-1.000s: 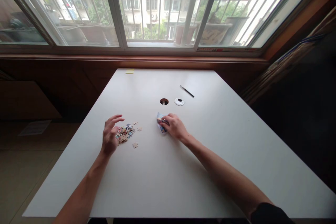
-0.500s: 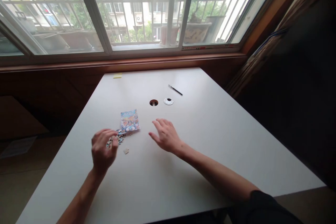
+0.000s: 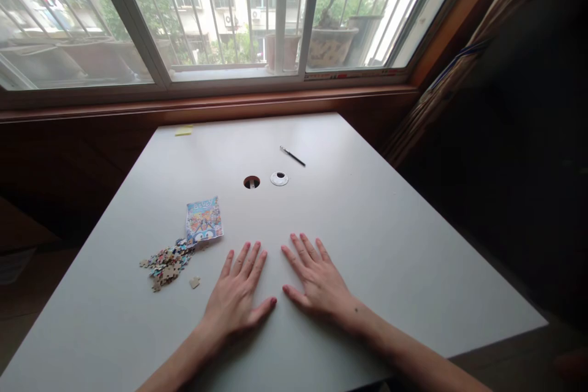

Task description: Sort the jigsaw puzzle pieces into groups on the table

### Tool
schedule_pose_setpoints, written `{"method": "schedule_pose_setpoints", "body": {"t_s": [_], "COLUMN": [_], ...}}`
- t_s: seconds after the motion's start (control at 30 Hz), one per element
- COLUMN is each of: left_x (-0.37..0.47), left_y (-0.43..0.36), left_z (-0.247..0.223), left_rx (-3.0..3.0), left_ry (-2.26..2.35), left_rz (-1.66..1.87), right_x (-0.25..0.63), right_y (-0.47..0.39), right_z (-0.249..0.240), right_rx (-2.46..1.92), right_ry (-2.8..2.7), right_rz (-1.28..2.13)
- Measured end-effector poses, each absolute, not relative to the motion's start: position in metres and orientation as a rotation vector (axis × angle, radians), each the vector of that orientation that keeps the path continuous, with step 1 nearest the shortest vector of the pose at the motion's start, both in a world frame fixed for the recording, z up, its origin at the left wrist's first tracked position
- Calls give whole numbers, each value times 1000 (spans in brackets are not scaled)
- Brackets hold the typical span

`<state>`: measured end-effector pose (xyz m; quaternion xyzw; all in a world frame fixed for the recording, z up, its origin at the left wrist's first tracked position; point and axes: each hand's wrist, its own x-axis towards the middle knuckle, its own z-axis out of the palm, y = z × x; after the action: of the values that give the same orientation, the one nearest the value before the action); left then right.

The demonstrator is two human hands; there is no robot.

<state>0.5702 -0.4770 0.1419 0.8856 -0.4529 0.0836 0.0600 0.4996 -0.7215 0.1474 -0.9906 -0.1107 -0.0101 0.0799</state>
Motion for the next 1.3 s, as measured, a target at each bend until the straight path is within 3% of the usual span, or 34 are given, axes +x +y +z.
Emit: {"method": "schedule_pose_setpoints", "body": {"t_s": [0.27,0.43,0.67,0.77,0.9,1.07,1.17,1.3], "left_x": [581,637,676,652,598,587,618,651], "left_y": [-471,-437,-426,-459,-513,-502,-443,-365], "left_z": [175,198,195,198,195,205,212,200], "left_rx": [2585,2801,2831,2668,2426,2320,2478,2859], "left_ry": [-1281,-821,-601,-785,-1254,-1362,-1079,-659], "left_rz": [22,347,376,594,570,316,232,136], "right_x": [498,498,516,536,556,561,564,568], "right_y": [-727,-724,-708,-698,-685,-718,-770,-830], "right_z": [151,178,201,199,194,188,178,158], "right_rx": [-2903,-2724,-2271,-1834,-1380,-1591,-1788,-2434], "right_ry": [-378,-252,-147,-50,83,19,58,134], "right_rz": [-138,-269,-124,37,74,-21,-35,-284]}}
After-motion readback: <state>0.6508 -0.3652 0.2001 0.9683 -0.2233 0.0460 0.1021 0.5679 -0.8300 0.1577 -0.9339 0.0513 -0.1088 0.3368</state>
